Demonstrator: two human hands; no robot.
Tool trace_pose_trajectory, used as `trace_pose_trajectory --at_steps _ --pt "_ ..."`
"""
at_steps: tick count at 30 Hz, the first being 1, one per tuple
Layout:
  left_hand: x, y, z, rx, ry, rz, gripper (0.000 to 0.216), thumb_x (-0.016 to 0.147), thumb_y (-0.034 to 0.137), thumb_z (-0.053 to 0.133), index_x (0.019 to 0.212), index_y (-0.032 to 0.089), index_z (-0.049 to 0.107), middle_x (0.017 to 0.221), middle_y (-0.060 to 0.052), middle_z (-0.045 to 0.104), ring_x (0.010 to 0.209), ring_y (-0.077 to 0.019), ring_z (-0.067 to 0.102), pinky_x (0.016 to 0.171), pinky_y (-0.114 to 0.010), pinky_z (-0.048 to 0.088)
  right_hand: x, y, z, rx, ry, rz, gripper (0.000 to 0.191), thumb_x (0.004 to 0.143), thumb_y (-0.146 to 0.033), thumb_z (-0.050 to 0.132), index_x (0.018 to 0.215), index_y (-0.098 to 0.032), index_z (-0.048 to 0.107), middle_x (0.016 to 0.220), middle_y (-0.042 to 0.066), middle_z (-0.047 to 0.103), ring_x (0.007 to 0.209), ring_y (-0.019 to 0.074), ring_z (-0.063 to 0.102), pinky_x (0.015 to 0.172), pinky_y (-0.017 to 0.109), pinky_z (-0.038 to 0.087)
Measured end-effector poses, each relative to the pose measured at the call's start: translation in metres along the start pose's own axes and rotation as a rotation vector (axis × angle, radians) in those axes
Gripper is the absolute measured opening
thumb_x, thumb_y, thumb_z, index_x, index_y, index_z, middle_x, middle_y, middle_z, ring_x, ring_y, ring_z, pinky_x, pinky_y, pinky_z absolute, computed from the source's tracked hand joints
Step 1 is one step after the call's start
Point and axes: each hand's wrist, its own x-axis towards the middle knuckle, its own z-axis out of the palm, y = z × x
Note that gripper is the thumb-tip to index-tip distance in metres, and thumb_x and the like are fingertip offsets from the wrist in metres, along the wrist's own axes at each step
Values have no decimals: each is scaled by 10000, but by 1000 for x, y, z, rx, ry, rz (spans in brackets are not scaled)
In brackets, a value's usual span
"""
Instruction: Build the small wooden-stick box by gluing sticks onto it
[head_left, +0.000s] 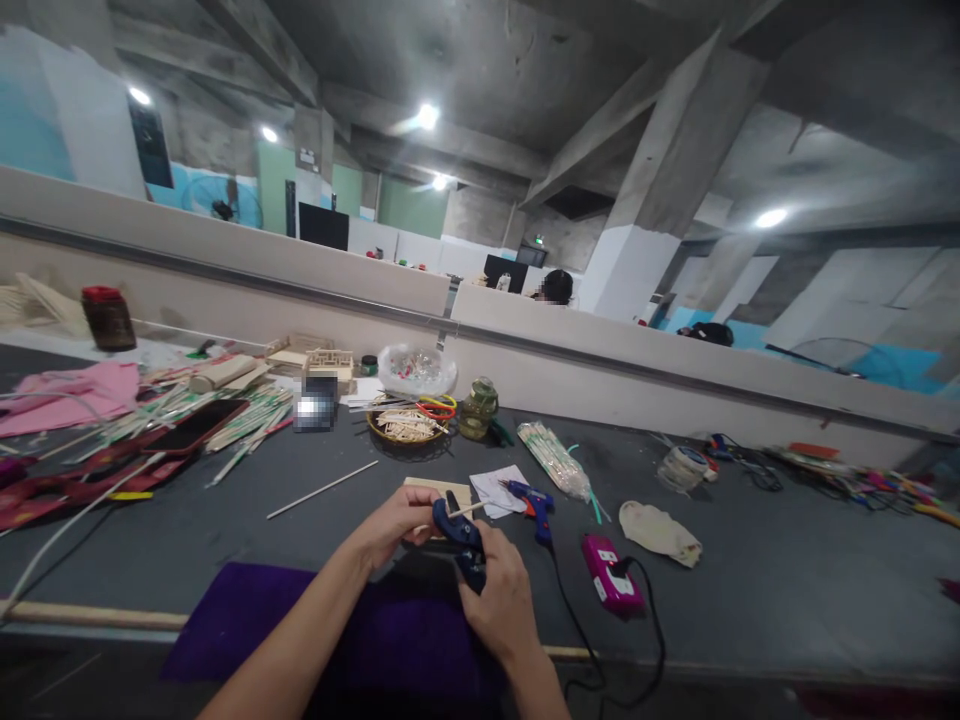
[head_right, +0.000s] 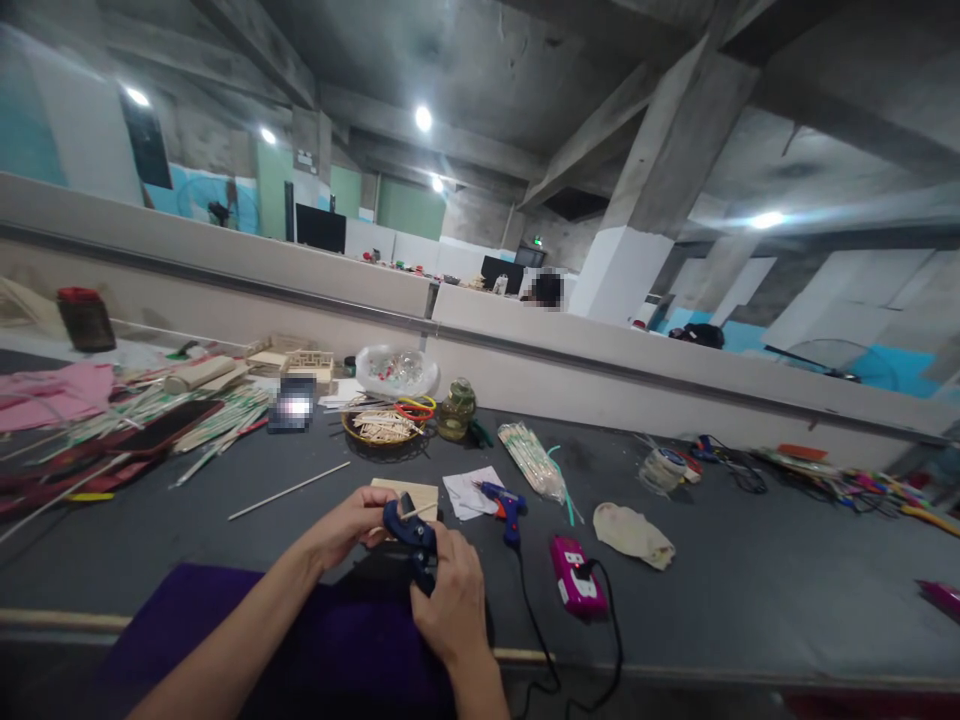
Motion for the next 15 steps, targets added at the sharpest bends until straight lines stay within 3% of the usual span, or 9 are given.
trace_pose_trajectory --at_steps 7,15 --pt "-2 2 -1 -3 -92 15 111 668 202 686 653 115 618 488 45 446 408 -31 297 411 -184 180 1 -5 -4 29 -4 -10 586 706 -126 537 1281 -200 455 1040 78 582 961 242 546 857 373 430" --pt "-1 2 4 -35 -121 -59 117 648 200 699 674 114 623 548 -10 571 413 -33 364 389 -173 183 -4 -1 -3 62 -13 2 582 693 -111 523 1267 -189 470 1012 77 584 959 238 552 864 379 438"
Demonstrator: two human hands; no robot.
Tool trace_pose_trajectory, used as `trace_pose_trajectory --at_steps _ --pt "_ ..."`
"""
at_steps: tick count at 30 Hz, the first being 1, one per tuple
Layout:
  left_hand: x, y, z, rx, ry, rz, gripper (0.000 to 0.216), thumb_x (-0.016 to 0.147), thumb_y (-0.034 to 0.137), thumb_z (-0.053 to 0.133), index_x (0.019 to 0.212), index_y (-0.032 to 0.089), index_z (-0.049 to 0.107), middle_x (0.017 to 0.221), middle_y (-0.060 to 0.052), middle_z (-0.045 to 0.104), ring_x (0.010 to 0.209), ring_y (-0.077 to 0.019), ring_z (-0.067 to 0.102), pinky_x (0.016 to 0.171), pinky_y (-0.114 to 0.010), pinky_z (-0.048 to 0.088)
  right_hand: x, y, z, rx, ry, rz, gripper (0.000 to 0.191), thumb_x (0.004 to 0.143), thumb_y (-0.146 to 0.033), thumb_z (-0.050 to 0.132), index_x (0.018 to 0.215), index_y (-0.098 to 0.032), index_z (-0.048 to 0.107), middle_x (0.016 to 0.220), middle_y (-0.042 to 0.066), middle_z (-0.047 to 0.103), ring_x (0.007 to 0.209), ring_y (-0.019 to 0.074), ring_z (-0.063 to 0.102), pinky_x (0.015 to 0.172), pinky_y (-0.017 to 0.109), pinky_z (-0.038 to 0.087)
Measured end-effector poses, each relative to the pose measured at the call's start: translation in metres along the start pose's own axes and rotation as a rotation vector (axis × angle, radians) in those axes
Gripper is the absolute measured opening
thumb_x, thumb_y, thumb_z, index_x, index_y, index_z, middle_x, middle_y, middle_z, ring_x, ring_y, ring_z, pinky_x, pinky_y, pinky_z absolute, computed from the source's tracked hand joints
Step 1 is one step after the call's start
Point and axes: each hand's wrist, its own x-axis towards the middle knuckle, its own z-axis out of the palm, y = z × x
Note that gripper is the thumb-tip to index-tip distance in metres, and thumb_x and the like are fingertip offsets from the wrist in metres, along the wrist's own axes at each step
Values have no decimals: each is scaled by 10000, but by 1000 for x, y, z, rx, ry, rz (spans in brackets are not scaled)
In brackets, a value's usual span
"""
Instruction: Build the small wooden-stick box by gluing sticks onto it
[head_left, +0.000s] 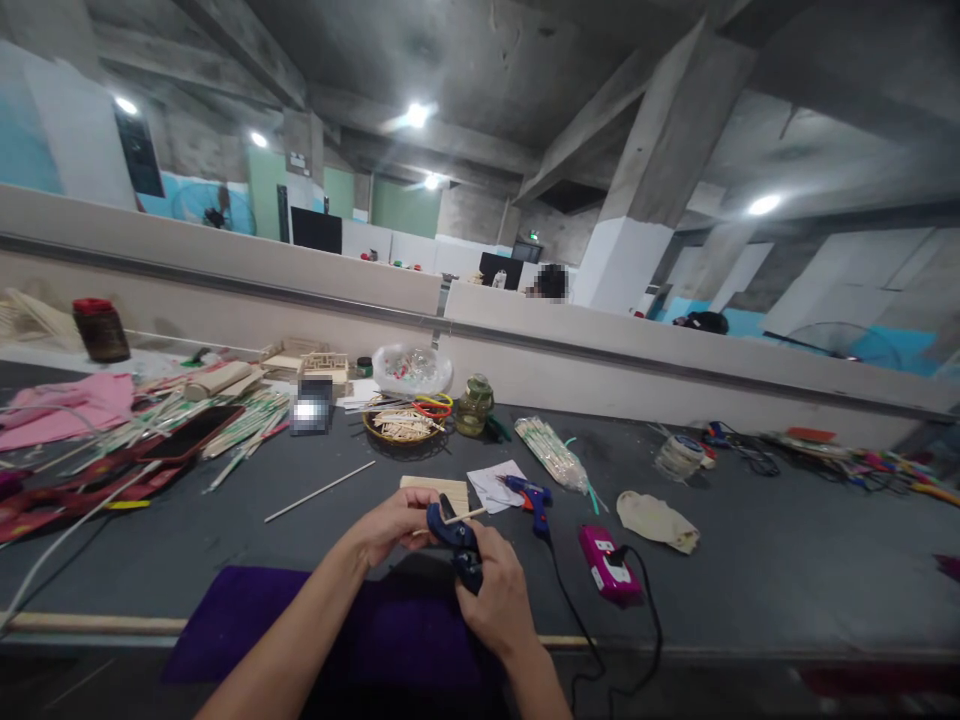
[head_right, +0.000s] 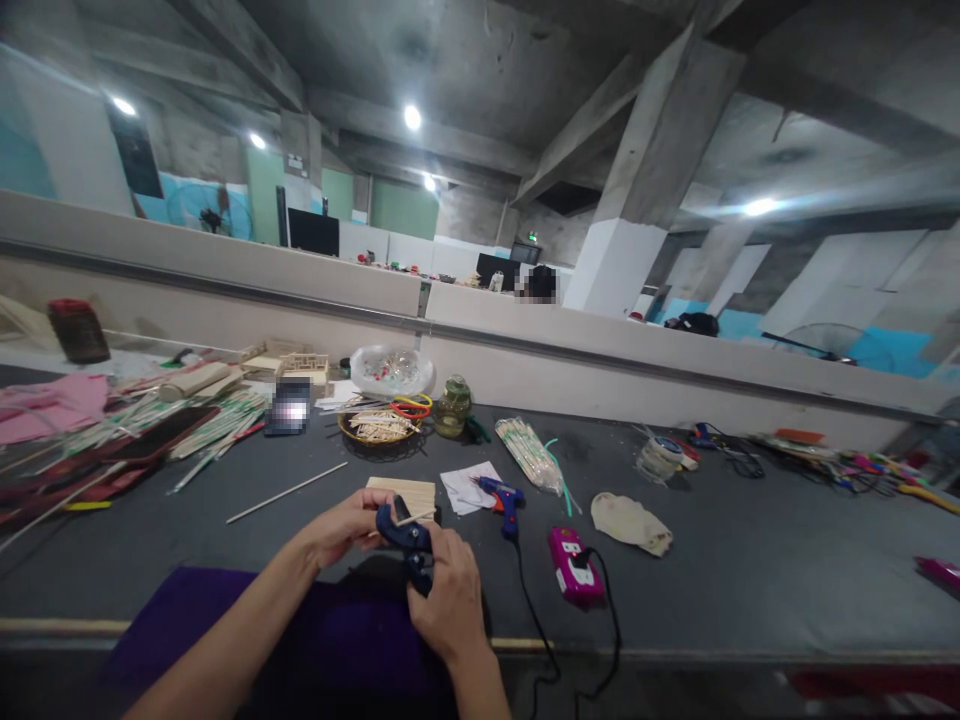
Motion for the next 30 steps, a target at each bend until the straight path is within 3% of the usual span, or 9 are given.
trace_pose_trajectory --at_steps 11,18,24,30 --pt "0 -1 -1 -14 -23 -38 200 630 244 760 756 113 677 582 -29 611 413 -31 391 381 -174 132 -3 5 8 111 30 -14 520 688 -111 517 1204 -167 542 1075 92 642 1022 221 601 916 330 464" --pt "6 -3 -1 25 4 -31 356 642 390 780 795 106 630 602 -12 582 391 -17 335 376 -179 114 4 2 -3 119 -76 115 147 846 -265 503 953 -201 582 821 35 667 753 196 648 668 250 440" --pt "23 4 11 204 148 26 404 615 490 732 689 124 579 562 25 557 349 -10 269 363 -183 107 16 14 -9 176 -149 186 216 882 -371 496 839 -195 613 660 0 626 638 175 616 602 232 390" --pt "37 16 17 433 190 -9 344 619 466 679 583 145 563 409 77 411 351 -31 237 377 -195 119 21 24 -5 275 -122 203 235 866 -361 499 818 -178 640 700 9 648 660 171 596 627 238 397"
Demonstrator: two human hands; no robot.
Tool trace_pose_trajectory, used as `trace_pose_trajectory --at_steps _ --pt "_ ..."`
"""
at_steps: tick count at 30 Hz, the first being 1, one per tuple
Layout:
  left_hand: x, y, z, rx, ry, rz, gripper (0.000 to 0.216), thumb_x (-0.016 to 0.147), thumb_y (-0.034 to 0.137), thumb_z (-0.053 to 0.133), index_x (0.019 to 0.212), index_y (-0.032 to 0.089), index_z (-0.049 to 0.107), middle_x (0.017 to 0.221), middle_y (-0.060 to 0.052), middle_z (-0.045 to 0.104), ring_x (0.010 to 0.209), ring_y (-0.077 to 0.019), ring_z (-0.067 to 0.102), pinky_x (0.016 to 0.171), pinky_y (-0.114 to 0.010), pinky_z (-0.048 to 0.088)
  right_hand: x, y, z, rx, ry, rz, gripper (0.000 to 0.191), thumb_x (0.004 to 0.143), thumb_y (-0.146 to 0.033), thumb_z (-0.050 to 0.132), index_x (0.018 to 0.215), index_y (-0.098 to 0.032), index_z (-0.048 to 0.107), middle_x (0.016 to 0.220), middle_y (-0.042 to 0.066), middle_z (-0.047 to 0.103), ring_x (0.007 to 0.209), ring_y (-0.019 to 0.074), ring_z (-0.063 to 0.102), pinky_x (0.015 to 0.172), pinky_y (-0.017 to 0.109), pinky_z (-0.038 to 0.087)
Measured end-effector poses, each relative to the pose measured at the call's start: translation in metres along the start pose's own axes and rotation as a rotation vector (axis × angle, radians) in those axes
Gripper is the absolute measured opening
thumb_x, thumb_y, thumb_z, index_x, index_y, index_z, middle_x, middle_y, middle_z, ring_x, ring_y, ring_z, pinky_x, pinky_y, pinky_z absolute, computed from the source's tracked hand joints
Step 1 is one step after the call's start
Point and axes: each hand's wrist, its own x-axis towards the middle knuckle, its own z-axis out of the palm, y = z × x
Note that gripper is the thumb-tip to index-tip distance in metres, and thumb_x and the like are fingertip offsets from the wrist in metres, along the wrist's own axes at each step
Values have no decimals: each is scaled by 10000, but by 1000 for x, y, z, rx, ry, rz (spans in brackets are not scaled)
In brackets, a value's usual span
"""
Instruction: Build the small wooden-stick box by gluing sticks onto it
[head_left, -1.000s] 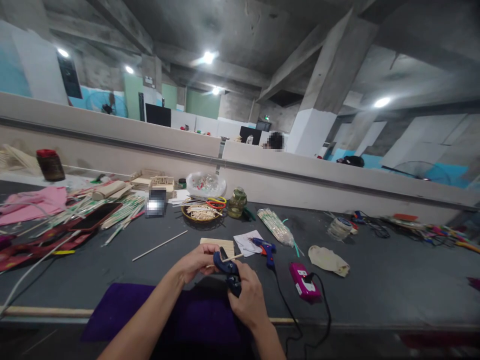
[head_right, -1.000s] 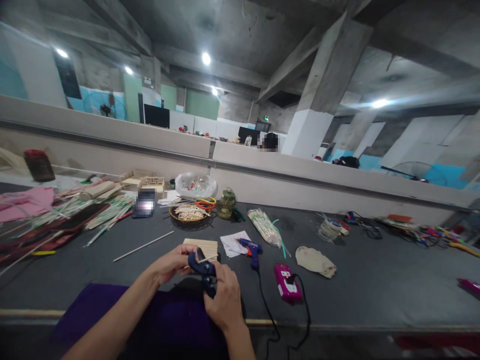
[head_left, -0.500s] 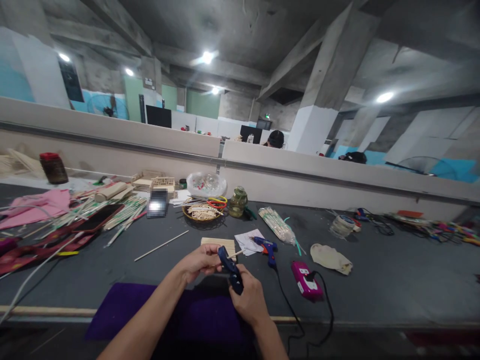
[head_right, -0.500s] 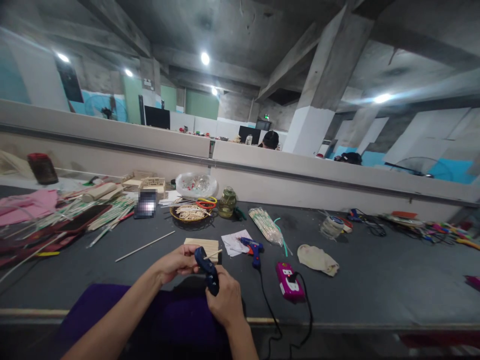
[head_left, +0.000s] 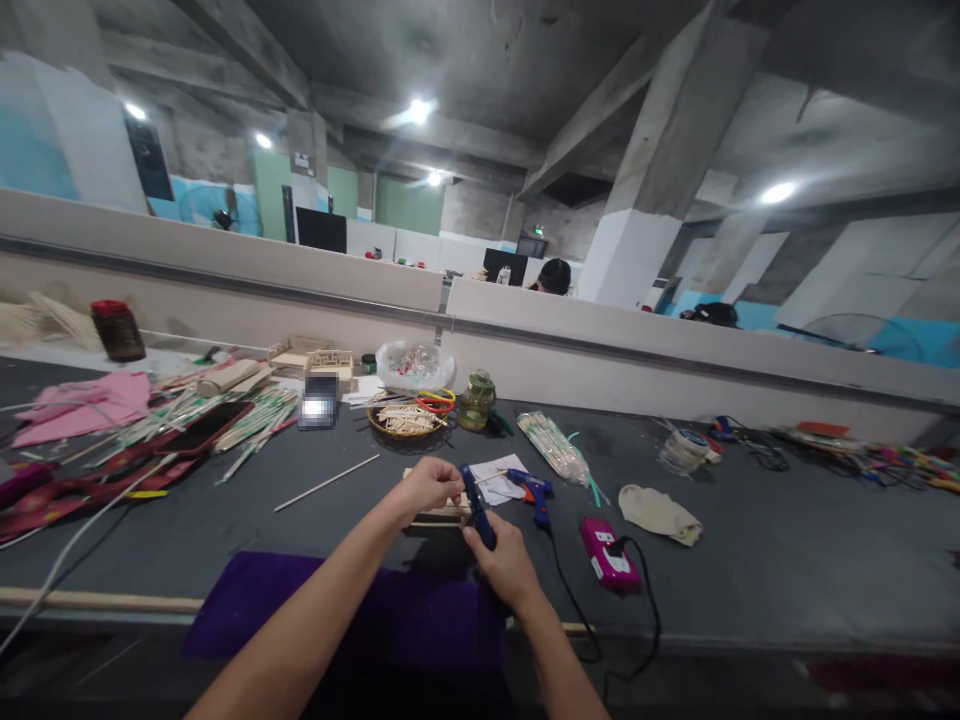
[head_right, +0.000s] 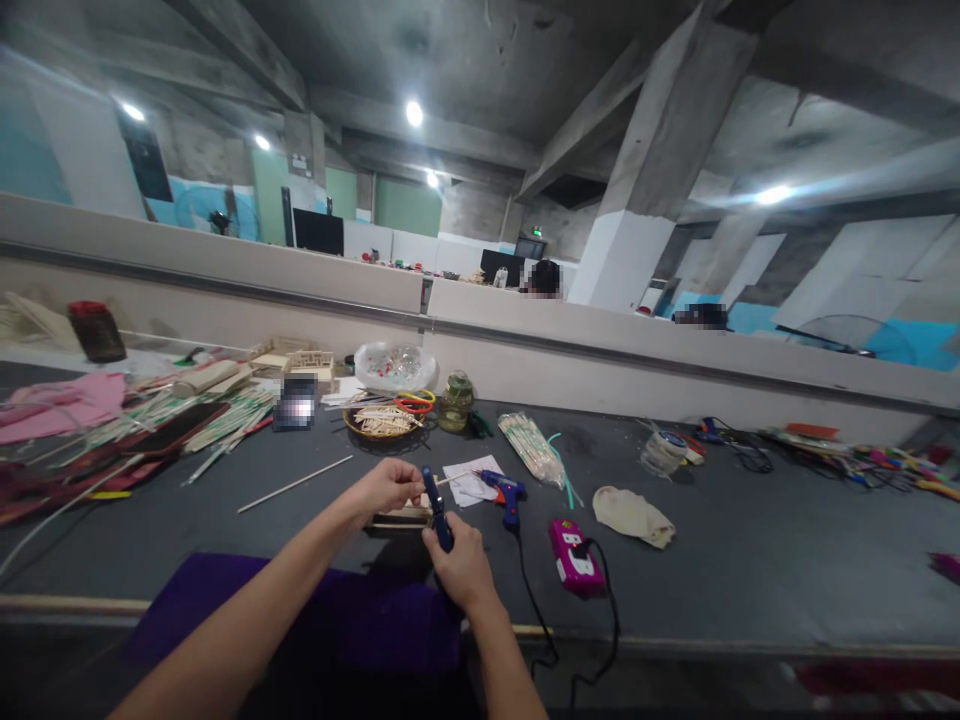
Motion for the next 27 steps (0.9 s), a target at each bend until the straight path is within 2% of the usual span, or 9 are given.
trace_pose_trajectory --at_steps 6,15,27 --pt "12 2 0 51 10 -25 262 622 377 679 556 144 580 431 49 480 352 -39 286 377 -194 142 2 6 4 0 44 13 278 855 -387 484 753 -170 624 666 15 637 612 163 573 557 227 370" --pt "15 7 3 57 33 -37 247 624 340 676 530 137 572 446 33 509 345 -30 278 374 -188 131 4 10 7 -34 74 25 271 854 -374 497 787 -163 653 670 17 653 616 167 596 576 227 388" --pt "27 -12 1 -12 94 -33 228 559 320 728 539 132 601 446 9 560 315 -33 279 368 -186 116 4 16 19 -103 134 29 278 857 -345 472 831 -165 682 720 71 687 698 216 650 636 252 423"
